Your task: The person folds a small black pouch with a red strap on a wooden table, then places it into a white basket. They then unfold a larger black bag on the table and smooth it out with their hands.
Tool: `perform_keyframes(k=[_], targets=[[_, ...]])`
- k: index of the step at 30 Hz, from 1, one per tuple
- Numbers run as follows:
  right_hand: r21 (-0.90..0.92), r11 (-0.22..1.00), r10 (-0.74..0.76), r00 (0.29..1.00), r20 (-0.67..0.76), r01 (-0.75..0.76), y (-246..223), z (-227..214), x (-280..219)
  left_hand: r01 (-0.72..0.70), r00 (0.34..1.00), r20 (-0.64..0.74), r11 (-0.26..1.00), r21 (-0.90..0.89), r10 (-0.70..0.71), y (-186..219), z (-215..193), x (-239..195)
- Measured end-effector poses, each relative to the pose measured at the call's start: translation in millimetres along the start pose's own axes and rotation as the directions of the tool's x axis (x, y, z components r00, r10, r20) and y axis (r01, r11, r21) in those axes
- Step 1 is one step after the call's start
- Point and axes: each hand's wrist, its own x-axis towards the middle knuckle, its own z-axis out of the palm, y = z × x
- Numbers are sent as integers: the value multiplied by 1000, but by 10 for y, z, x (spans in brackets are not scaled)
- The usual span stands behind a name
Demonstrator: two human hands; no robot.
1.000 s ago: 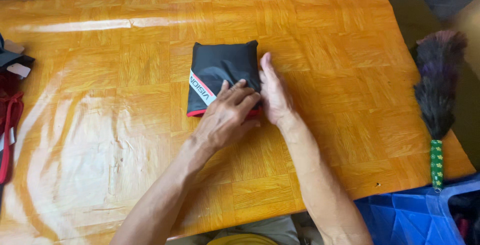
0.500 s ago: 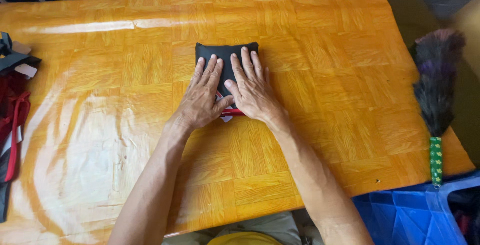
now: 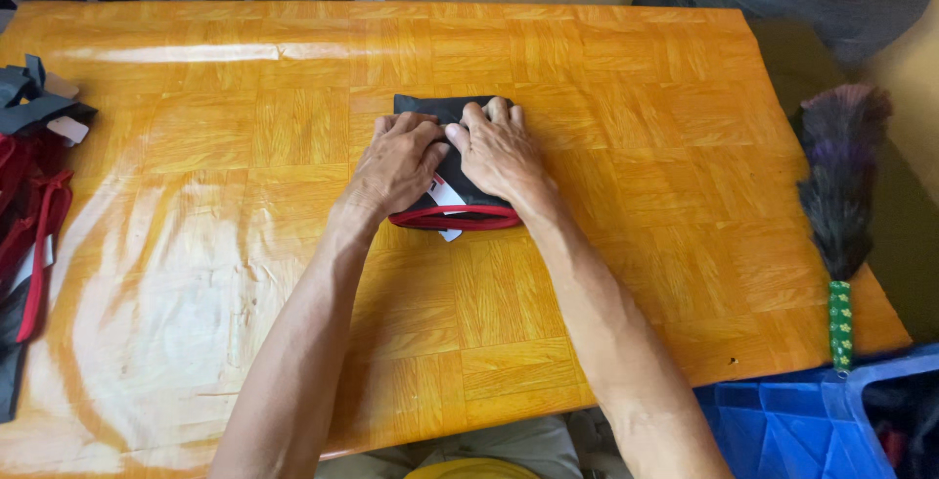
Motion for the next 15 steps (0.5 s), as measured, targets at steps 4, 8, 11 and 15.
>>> perform_keyframes(k=[4, 8, 11, 15], targets=[[43, 999, 30, 994, -108, -26, -143, 121, -84, -15, 996, -91, 999, -31, 12, 41, 20, -160], [152, 988, 71, 959, -274, -30, -126, 174, -234, 52, 992, -105, 985, -163, -70, 270, -101, -396], [336, 941, 147, 924, -353, -21, -96, 148, -336, 139, 969, -139, 918, -371, -203, 280, -100, -428], [912, 408, 443, 884, -146, -54, -91, -63, -397, 374, 865, 60, 560, -739, -499, 419, -265, -426]])
